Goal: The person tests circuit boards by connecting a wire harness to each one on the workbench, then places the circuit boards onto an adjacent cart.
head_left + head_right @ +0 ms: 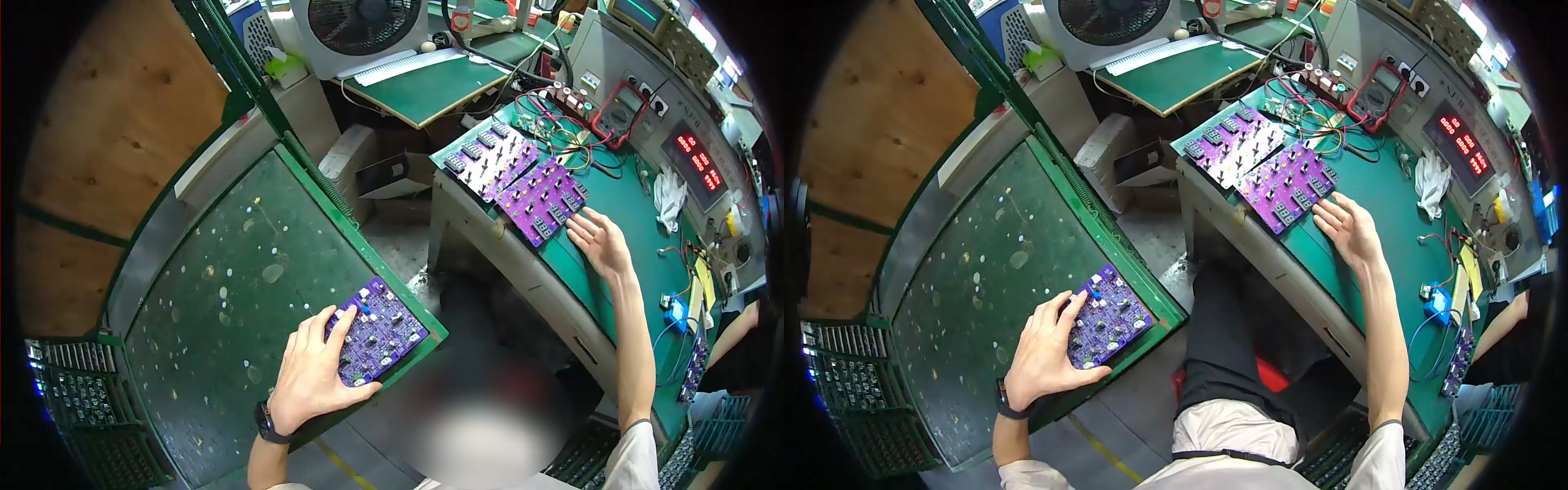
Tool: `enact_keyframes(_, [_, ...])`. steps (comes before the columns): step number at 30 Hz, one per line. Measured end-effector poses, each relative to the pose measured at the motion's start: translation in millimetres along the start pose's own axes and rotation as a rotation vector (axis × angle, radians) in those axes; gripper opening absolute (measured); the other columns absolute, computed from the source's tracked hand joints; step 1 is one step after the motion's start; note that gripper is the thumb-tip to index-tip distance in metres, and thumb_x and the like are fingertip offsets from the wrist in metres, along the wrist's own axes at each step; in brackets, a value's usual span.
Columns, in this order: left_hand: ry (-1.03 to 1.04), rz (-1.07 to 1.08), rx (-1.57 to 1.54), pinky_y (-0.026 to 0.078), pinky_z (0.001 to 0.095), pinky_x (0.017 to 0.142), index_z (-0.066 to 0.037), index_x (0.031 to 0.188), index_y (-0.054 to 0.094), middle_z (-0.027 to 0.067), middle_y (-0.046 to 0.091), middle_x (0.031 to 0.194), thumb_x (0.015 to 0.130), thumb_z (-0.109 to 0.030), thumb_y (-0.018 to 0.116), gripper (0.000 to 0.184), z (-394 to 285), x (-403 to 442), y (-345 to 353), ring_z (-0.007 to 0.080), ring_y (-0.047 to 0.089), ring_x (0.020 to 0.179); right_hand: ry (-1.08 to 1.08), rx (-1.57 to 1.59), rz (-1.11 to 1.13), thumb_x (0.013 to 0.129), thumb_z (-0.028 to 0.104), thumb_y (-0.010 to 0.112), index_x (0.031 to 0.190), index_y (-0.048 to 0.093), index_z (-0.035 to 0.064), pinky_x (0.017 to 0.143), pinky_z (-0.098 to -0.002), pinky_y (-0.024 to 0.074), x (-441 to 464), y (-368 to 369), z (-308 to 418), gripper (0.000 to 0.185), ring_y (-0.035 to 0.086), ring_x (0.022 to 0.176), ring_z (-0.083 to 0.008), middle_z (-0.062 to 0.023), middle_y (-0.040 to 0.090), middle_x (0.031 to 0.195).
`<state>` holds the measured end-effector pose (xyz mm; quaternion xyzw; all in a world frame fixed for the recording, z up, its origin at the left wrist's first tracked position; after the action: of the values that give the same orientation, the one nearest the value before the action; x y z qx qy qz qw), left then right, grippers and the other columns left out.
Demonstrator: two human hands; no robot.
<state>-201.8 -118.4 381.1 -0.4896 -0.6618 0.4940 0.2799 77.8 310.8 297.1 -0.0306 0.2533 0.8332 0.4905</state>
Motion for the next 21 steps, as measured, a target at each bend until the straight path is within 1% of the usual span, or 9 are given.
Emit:
enact_keyframes(4, [0.017, 0.010, 0.036, 0.039, 0.0522, 0.111, -0.006, 0.154, 0.039, 0.0269, 0.042, 0.149, 0.063, -0.055, 0.089, 0.115, 4.4, 0.9, -6.2, 0.0437, 0.045, 0.135, 0.056, 0.064, 0.009, 0.097, 0.026, 0.065, 0.143, 0.040, -0.0075, 0.115, -0.0487, 0.0426, 11.9, -4.1, -2.7, 0.062, 0.047, 0.138, -0.0410, -0.0326, 0.040, 0.151])
enact_keyframes(8, [0.060, 0.020, -0.241, 0.038, 0.0503, 0.114, -0.001, 0.151, 0.041, 0.0264, 0.047, 0.147, 0.064, -0.052, 0.091, 0.112, 25.5, 8.3, -17.4, 0.0428, 0.048, 0.135, 0.075, -0.050, -0.011, 0.098, 0.029, 0.064, 0.143, 0.042, -0.0049, 0.111, -0.0496, 0.0456, 17.0, 2.2, 1.2, 0.061, 0.050, 0.136, -0.0394, -0.0296, 0.042, 0.152])
enact_keyframes(9, [0.075, 0.048, -0.361, 0.039, 0.0489, 0.113, 0.001, 0.149, 0.042, 0.0256, 0.050, 0.145, 0.065, -0.049, 0.092, 0.110, 31.7, 10.2, -17.1, 0.0414, 0.050, 0.134, 0.086, -0.076, -0.013, 0.097, 0.030, 0.065, 0.144, 0.042, -0.0034, 0.103, -0.0460, 0.0481, 26.2, -0.3, -3.9, 0.062, 0.054, 0.131, -0.0362, -0.0269, 0.044, 0.152])
enact_keyframes(11, [0.054, 0.021, -0.667, 0.045, 0.0417, 0.110, 0.000, 0.145, 0.049, 0.0184, 0.060, 0.139, 0.074, -0.032, 0.089, 0.088, 52.4, 16.7, -11.1, 0.0292, 0.058, 0.129, 0.084, -0.146, -0.044, 0.095, 0.032, 0.068, 0.145, 0.042, -0.0004, 0.089, -0.0389, 0.0532, 40.5, -20.2, -1.5, 0.065, 0.060, 0.122, -0.0299, -0.0215, 0.047, 0.151])
enact_keyframes(13, [-0.066, -0.075, -0.889, 0.047, 0.0404, 0.108, -0.003, 0.142, 0.054, 0.0132, 0.067, 0.130, 0.088, -0.020, 0.072, 0.060, 79.3, 23.1, 1.6, 0.0245, 0.062, 0.123, 0.073, -0.192, -0.101, 0.095, 0.033, 0.069, 0.129, 0.056, 0.0020, 0.079, -0.0350, 0.0516, 43.2, -14.8, -0.8, 0.048, 0.063, 0.109, -0.0234, -0.0150, 0.061, 0.133])
enact_keyframes(15, [-0.102, -0.221, -1.006, 0.055, 0.0349, 0.095, -0.002, 0.135, 0.058, 0.0117, 0.069, 0.120, 0.102, -0.024, 0.062, 0.040, 107.3, 26.8, 11.6, 0.0200, 0.066, 0.109, 0.117, -0.254, -0.021, 0.092, 0.032, 0.072, 0.117, 0.063, 0.0049, 0.082, -0.0365, 0.0489, 59.3, -15.7, -3.1, 0.038, 0.061, 0.108, -0.0216, -0.0115, 0.063, 0.118])
enact_keyframes(17, [-0.197, -0.334, -1.204, 0.057, 0.0298, 0.084, 0.000, 0.129, 0.059, 0.0114, 0.067, 0.113, 0.108, -0.026, 0.052, 0.034, 130.9, 25.7, 24.3, 0.0164, 0.066, 0.098, 0.123, -0.304, -0.128, 0.090, 0.030, 0.076, 0.111, 0.066, 0.0104, 0.080, -0.0370, 0.0481, 66.3, -11.6, -4.9, 0.031, 0.060, 0.099, -0.0183, -0.0058, 0.062, 0.103])
enact_keyframes(19, [-0.191, -0.401, -1.419, 0.056, 0.0285, 0.081, -0.001, 0.127, 0.058, 0.0097, 0.066, 0.108, 0.108, -0.028, 0.052, 0.034, 142.9, 23.8, 24.3, 0.0158, 0.066, 0.092, 0.110, -0.306, -0.152, 0.090, 0.026, 0.075, 0.113, 0.065, 0.0100, 0.083, -0.0399, 0.0501, 59.2, 8.8, 4.1, 0.030, 0.062, 0.099, -0.0203, -0.0068, 0.063, 0.105])
enact_keyframes(21, [-0.208, -0.414, -1.440, 0.056, 0.0280, 0.080, -0.001, 0.128, 0.057, 0.0087, 0.065, 0.107, 0.109, -0.030, 0.051, 0.035, 146.8, 23.2, 25.3, 0.0150, 0.065, 0.091, 0.110, -0.310, -0.164, 0.090, 0.023, 0.075, 0.114, 0.065, 0.0096, 0.086, -0.0429, 0.0520, 51.7, 19.2, 8.6, 0.029, 0.064, 0.100, -0.0223, -0.0078, 0.064, 0.108])
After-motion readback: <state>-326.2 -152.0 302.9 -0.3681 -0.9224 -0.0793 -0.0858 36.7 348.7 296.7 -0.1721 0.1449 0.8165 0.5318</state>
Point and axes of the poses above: each hand's wrist, its own x-axis towards the middle knuckle, its own y-axis out of the palm, z = x × y, the point moved 4 cm from there along x, towards the middle knuckle
